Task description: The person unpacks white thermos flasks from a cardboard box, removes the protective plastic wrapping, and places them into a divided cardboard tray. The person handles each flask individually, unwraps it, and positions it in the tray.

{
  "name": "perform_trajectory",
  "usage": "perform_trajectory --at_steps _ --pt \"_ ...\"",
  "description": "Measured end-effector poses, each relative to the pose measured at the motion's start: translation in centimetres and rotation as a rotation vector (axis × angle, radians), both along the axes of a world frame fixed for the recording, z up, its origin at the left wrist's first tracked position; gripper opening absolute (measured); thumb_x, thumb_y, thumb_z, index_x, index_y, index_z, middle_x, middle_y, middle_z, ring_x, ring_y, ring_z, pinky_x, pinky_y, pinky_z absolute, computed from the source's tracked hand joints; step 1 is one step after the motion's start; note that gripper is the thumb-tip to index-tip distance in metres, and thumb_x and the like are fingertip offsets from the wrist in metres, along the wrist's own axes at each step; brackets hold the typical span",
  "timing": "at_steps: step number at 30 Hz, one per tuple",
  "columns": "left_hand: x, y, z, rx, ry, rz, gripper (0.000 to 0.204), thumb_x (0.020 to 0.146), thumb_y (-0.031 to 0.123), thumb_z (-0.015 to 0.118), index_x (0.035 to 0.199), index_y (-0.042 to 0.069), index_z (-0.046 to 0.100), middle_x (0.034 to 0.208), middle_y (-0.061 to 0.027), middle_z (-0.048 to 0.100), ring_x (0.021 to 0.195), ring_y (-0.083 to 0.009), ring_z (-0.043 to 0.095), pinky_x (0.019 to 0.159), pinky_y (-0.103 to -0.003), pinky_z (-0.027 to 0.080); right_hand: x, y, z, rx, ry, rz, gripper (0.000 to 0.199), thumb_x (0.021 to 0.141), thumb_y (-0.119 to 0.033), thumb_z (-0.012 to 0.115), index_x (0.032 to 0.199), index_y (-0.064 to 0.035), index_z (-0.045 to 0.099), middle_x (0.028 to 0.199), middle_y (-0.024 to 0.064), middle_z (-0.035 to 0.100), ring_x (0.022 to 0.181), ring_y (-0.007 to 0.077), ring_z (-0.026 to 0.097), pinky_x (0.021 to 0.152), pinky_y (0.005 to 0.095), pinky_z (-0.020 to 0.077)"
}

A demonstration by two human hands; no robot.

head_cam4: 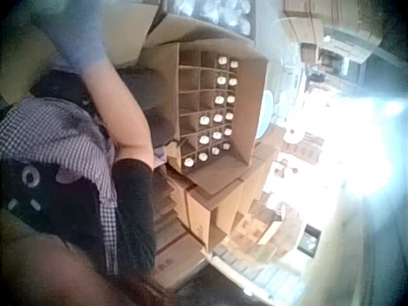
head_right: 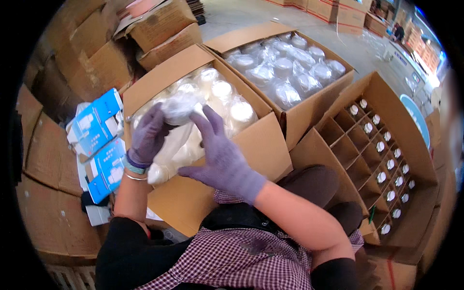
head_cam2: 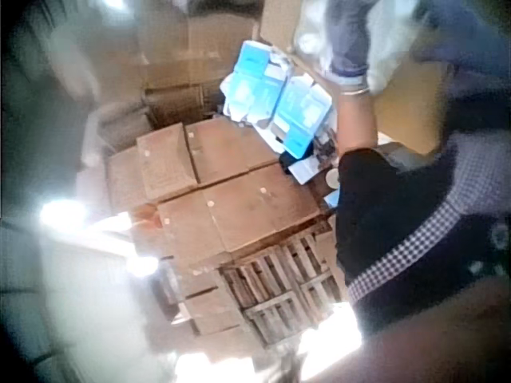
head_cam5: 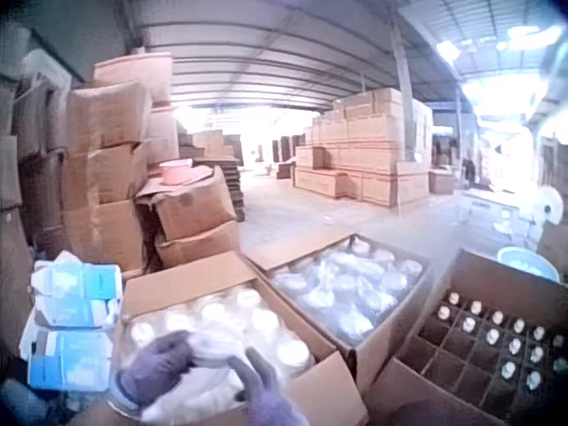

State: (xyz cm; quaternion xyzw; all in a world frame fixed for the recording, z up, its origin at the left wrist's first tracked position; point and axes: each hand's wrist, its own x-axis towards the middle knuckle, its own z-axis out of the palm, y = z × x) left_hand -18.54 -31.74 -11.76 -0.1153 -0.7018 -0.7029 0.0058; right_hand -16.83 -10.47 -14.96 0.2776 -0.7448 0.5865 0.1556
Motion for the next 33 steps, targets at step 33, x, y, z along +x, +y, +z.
perform_trajectory --at_steps 33 --pt "7.1 -14.5 -16.7 -1.310 -0.185 0.244 0.111 0.061 0.046 0.092 0.148 0.009 0.033 0.126 -0.0318 0.056 0.118 -0.0486 0.058 0.103 -0.051 0.048 1.4 12.3 -0.7 0.458 0.057 -0.375 0.058 0.087 -0.036 0.072 0.134 -0.0043 0.056 0.128 0.0208 0.058 0.118 0.0359 0.061 0.102 0.0462 0.0501"
